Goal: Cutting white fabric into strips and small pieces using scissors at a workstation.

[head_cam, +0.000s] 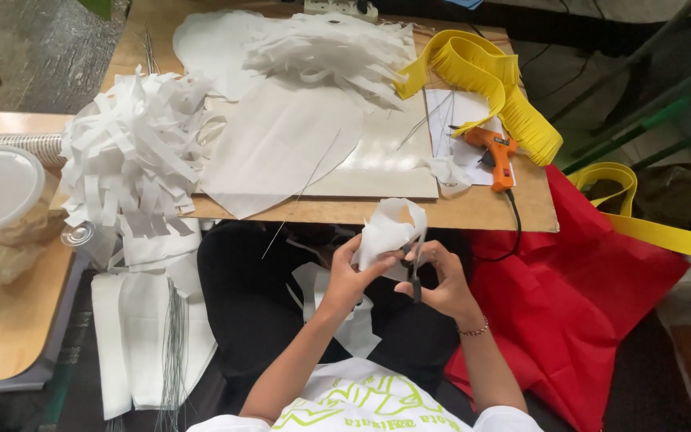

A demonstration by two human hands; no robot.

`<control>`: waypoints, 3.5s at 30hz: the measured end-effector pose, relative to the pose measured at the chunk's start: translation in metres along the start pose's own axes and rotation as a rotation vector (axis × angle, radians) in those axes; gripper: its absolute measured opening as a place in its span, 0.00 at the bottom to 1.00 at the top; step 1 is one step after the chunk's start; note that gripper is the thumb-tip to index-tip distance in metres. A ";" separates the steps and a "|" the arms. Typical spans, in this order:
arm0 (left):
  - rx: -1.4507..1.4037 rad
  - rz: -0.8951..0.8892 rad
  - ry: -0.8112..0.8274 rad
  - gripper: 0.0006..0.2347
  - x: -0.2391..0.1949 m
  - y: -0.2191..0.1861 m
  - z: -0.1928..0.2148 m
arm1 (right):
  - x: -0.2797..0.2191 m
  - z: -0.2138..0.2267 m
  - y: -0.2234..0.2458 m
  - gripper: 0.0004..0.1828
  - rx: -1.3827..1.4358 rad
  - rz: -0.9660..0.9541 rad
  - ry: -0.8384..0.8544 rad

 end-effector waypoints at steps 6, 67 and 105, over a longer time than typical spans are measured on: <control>-0.069 -0.040 -0.037 0.17 0.009 0.017 0.039 | -0.013 0.038 -0.003 0.42 0.147 0.024 -0.338; -0.221 -0.109 -0.160 0.30 -0.006 -0.036 0.086 | 0.021 -0.018 -0.042 0.23 0.204 -0.124 -0.592; 0.323 -0.278 -0.426 0.13 -0.003 -0.051 0.105 | 0.003 -0.014 -0.039 0.24 0.153 -0.199 -0.672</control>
Point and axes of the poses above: each hand's wrist, its own x-axis towards the middle knuckle, its own z-axis out of the back of the hand, y = z × x, the point moved 6 cm from there along x, towards the middle knuckle, and after that the axes turned 5 degrees about y, right-handed, at the moved point
